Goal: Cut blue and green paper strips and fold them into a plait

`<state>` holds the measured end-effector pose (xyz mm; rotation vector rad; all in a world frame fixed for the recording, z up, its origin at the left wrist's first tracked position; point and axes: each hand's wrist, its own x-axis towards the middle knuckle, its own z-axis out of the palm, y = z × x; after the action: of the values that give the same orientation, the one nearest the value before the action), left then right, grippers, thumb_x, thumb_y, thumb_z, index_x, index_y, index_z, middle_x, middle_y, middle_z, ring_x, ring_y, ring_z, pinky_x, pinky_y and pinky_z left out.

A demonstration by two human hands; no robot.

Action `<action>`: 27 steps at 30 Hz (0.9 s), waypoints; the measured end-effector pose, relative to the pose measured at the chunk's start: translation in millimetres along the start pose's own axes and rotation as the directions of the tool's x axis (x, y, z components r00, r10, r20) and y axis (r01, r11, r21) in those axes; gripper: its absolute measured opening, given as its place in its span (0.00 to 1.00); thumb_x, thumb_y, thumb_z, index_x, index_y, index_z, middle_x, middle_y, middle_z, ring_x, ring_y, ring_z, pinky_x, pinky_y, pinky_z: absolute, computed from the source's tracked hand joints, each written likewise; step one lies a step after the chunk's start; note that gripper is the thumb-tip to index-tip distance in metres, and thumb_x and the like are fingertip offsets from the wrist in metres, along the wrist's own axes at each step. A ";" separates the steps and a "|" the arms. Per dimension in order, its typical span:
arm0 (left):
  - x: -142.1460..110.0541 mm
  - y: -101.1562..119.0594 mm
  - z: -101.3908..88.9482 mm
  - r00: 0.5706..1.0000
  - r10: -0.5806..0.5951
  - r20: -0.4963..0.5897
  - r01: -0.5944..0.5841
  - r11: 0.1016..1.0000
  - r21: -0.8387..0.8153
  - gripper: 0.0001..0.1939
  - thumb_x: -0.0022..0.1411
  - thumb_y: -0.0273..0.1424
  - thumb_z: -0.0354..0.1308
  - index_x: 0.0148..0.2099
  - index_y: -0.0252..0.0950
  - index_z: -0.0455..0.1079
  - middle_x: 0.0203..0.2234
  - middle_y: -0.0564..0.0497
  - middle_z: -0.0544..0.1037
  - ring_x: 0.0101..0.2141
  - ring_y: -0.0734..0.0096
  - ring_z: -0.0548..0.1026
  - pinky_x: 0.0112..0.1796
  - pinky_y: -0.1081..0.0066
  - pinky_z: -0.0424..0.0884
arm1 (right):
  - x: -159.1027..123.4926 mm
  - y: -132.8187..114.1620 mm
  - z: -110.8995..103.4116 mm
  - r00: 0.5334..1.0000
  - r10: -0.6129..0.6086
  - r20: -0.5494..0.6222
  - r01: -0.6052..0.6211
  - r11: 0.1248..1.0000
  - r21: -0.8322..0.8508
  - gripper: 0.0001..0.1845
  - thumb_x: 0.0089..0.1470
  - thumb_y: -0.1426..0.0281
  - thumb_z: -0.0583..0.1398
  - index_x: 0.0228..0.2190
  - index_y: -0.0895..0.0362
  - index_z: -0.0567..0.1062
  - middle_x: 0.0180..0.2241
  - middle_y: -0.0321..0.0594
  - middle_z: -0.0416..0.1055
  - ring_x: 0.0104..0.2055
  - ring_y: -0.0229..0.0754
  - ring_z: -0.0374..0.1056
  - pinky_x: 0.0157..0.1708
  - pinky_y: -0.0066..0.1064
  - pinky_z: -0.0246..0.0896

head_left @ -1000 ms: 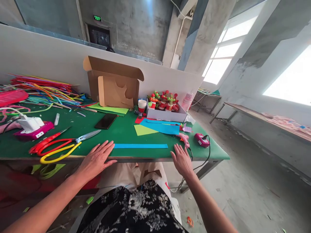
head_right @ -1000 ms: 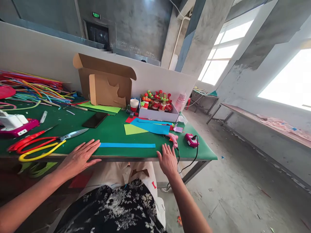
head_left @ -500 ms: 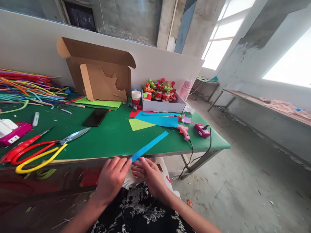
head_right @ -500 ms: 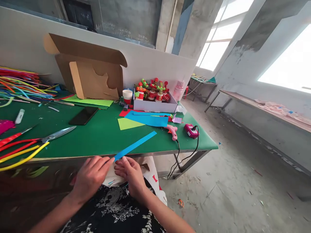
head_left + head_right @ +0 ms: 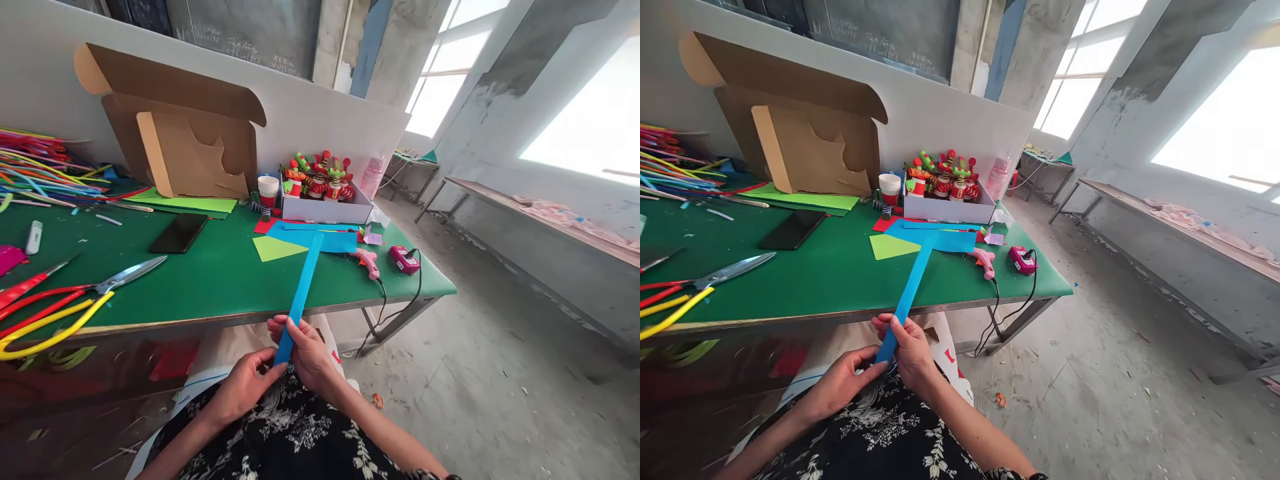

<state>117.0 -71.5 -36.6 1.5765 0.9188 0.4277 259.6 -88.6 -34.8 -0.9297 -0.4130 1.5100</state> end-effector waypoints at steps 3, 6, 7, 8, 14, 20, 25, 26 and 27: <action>3.1 -1.0 5.2 0.999 -0.039 0.000 0.039 0.999 -0.033 0.27 0.52 0.59 0.54 0.26 0.38 0.68 0.22 0.53 0.71 0.29 0.66 0.66 0.34 0.68 0.66 | 6.3 -2.5 -5.2 1.000 -0.014 -0.020 0.014 1.000 -0.010 0.27 0.33 0.53 0.76 0.32 0.57 0.82 0.33 0.42 0.82 0.38 0.44 0.77 0.50 0.38 0.67; -1.6 -7.9 0.3 0.997 -0.074 0.008 0.075 0.996 -0.042 0.27 0.51 0.59 0.55 0.25 0.38 0.68 0.21 0.54 0.70 0.28 0.67 0.65 0.33 0.69 0.66 | 13.2 -15.8 -11.8 0.995 -0.071 -0.068 0.068 0.996 -0.050 0.26 0.35 0.52 0.75 0.31 0.57 0.81 0.34 0.42 0.82 0.37 0.45 0.78 0.47 0.38 0.70; -4.0 -10.2 -2.5 0.996 -0.087 0.007 0.087 0.995 -0.042 0.27 0.50 0.59 0.55 0.26 0.38 0.68 0.21 0.54 0.70 0.28 0.66 0.65 0.33 0.69 0.66 | 14.9 -22.2 -13.3 0.992 -0.096 -0.079 0.090 0.993 -0.070 0.25 0.36 0.52 0.74 0.31 0.57 0.81 0.34 0.43 0.82 0.37 0.45 0.78 0.46 0.38 0.70; -6.5 -12.1 -5.5 0.995 -0.096 0.001 0.096 0.994 -0.043 0.27 0.50 0.59 0.55 0.26 0.38 0.69 0.22 0.53 0.71 0.28 0.66 0.66 0.33 0.69 0.66 | 16.0 -29.3 -14.5 0.989 -0.121 -0.087 0.114 0.990 -0.088 0.25 0.37 0.51 0.74 0.31 0.57 0.81 0.35 0.43 0.82 0.37 0.45 0.78 0.45 0.37 0.71; -18.7 -11.6 -24.8 0.992 -0.078 -0.102 0.076 0.997 -0.021 0.29 0.51 0.60 0.54 0.28 0.38 0.73 0.25 0.50 0.76 0.31 0.62 0.71 0.36 0.68 0.68 | 15.7 -73.3 -23.5 0.952 -0.275 -0.131 0.257 0.956 -0.142 0.25 0.35 0.52 0.75 0.30 0.58 0.82 0.34 0.46 0.82 0.37 0.46 0.79 0.41 0.35 0.72; -28.9 2.2 -46.5 0.948 -0.094 -0.304 0.073 0.994 -0.078 0.32 0.46 0.65 0.55 0.25 0.39 0.71 0.24 0.52 0.75 0.31 0.63 0.71 0.34 0.70 0.70 | 12.7 -96.4 -44.6 0.923 -0.329 -0.199 0.285 0.933 -0.219 0.25 0.32 0.52 0.75 0.28 0.57 0.82 0.34 0.45 0.82 0.36 0.46 0.78 0.40 0.36 0.74; -33.8 4.8 -62.6 0.925 -0.149 -0.350 0.115 0.987 -0.116 0.33 0.44 0.68 0.55 0.26 0.41 0.69 0.22 0.55 0.74 0.28 0.65 0.72 0.31 0.71 0.71 | 6.2 -93.7 -55.4 0.899 -0.356 -0.254 0.278 0.913 -0.297 0.24 0.27 0.54 0.76 0.25 0.57 0.83 0.26 0.39 0.80 0.29 0.40 0.75 0.36 0.33 0.74; -34.2 5.1 -64.7 0.913 -0.158 -0.377 0.133 0.987 -0.092 0.34 0.43 0.69 0.53 0.26 0.41 0.69 0.22 0.55 0.75 0.28 0.64 0.73 0.31 0.71 0.73 | 4.7 -92.3 -56.5 0.892 -0.371 -0.258 0.283 0.904 -0.320 0.24 0.27 0.54 0.77 0.25 0.57 0.83 0.25 0.37 0.79 0.27 0.39 0.74 0.35 0.33 0.74; -34.5 5.6 -66.5 0.893 -0.152 -0.423 0.149 0.988 -0.041 0.35 0.42 0.70 0.51 0.26 0.42 0.68 0.22 0.55 0.76 0.28 0.63 0.75 0.31 0.70 0.74 | 3.4 -91.2 -57.3 0.887 -0.385 -0.254 0.289 0.893 -0.344 0.24 0.26 0.54 0.77 0.24 0.57 0.83 0.24 0.36 0.78 0.26 0.38 0.73 0.34 0.33 0.74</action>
<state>49.6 -53.6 -8.4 1.4143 1.3623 0.6806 362.8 -83.6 -4.3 -1.2439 -0.5470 0.9675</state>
